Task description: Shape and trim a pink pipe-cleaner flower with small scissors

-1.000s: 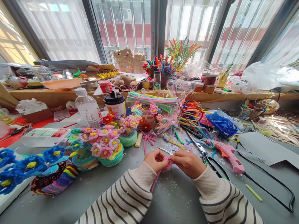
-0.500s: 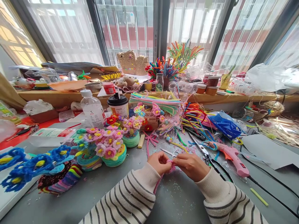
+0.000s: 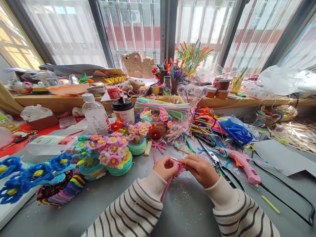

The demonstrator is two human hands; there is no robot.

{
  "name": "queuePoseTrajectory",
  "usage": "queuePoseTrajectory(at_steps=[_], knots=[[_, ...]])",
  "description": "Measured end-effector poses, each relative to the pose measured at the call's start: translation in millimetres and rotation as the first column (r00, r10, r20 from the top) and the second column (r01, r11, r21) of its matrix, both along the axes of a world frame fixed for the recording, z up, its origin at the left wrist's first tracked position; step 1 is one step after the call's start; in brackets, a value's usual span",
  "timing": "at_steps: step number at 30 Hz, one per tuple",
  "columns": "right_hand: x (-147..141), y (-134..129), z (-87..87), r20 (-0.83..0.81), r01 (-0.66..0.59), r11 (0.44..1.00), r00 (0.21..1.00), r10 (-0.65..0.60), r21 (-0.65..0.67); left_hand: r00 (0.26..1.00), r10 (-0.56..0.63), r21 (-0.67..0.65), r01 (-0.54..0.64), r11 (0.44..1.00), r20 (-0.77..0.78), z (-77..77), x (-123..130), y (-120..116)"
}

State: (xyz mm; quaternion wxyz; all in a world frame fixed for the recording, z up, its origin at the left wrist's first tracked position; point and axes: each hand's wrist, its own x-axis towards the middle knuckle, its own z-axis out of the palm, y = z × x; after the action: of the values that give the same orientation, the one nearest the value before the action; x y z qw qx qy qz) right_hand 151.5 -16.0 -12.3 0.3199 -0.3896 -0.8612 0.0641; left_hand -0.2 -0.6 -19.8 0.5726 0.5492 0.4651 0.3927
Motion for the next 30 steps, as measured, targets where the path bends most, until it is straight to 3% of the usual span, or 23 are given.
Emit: queuePoseTrajectory(at_steps=[7,15,26,30], knots=[[-0.8,-3.0,2.0,0.088,-0.037,0.996,0.996,0.029,0.084,0.999,-0.023,-0.046,0.024,0.999,0.022,5.5,1.0,-3.3],[0.5,-5.2,6.9,0.108,-0.053,0.992,0.993,0.041,0.110,0.983,-0.117,-0.159,0.140,0.977,0.144,10.8,-1.2,-4.0],[-0.7,-7.5,3.7,0.162,-0.006,0.997,0.987,-0.005,0.071,0.993,-0.092,-0.103,0.100,0.990,0.079,7.4,-0.2,-3.8],[-3.9,-5.8,2.7,0.047,0.046,0.998,0.998,-0.049,0.048,0.995,-0.032,-0.062,0.037,0.997,0.089,8.6,-0.2,-2.2]])
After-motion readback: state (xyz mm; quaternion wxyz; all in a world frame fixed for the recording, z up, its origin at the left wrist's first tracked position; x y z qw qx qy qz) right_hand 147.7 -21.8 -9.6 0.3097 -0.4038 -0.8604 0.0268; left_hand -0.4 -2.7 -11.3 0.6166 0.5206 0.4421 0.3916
